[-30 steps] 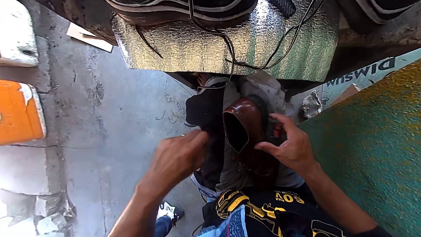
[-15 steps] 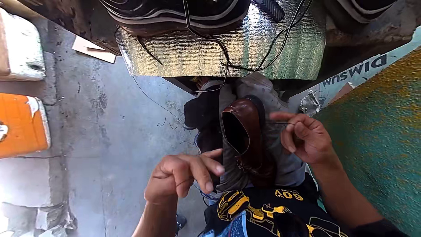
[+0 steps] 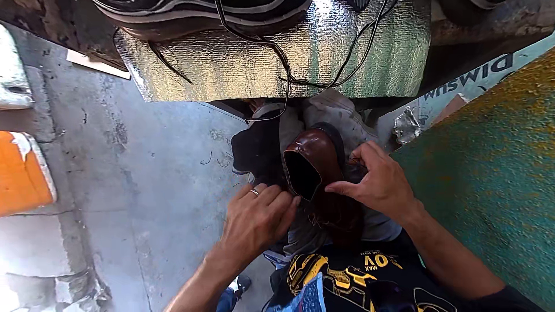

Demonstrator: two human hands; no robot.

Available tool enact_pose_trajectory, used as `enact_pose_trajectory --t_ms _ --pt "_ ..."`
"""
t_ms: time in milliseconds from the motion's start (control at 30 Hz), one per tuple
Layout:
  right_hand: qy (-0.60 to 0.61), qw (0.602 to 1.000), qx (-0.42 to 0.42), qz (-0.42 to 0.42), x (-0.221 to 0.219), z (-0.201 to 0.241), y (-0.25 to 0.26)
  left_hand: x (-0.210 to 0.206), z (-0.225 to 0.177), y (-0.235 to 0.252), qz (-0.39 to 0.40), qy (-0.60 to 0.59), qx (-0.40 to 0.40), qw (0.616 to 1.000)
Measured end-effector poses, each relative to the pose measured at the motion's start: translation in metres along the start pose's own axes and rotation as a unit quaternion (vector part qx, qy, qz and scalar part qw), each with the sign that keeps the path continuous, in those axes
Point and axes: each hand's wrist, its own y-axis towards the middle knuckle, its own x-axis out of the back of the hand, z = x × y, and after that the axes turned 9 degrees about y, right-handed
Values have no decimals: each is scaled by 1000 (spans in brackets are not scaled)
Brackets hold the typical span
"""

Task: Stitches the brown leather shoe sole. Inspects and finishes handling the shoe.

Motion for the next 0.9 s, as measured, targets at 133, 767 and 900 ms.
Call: enact_pose_trajectory --t_ms 133,767,900 --pt "13 1000 9 23 -1 -1 1 -8 -7 -21 -18 -30 41 999" --pt "429 898 84 -53 7 -53 -15 10 -6 49 -17 -163 -47 985" --pt "402 910 36 -94 32 -59 -23 2 -6 71 71 -142 -22 987"
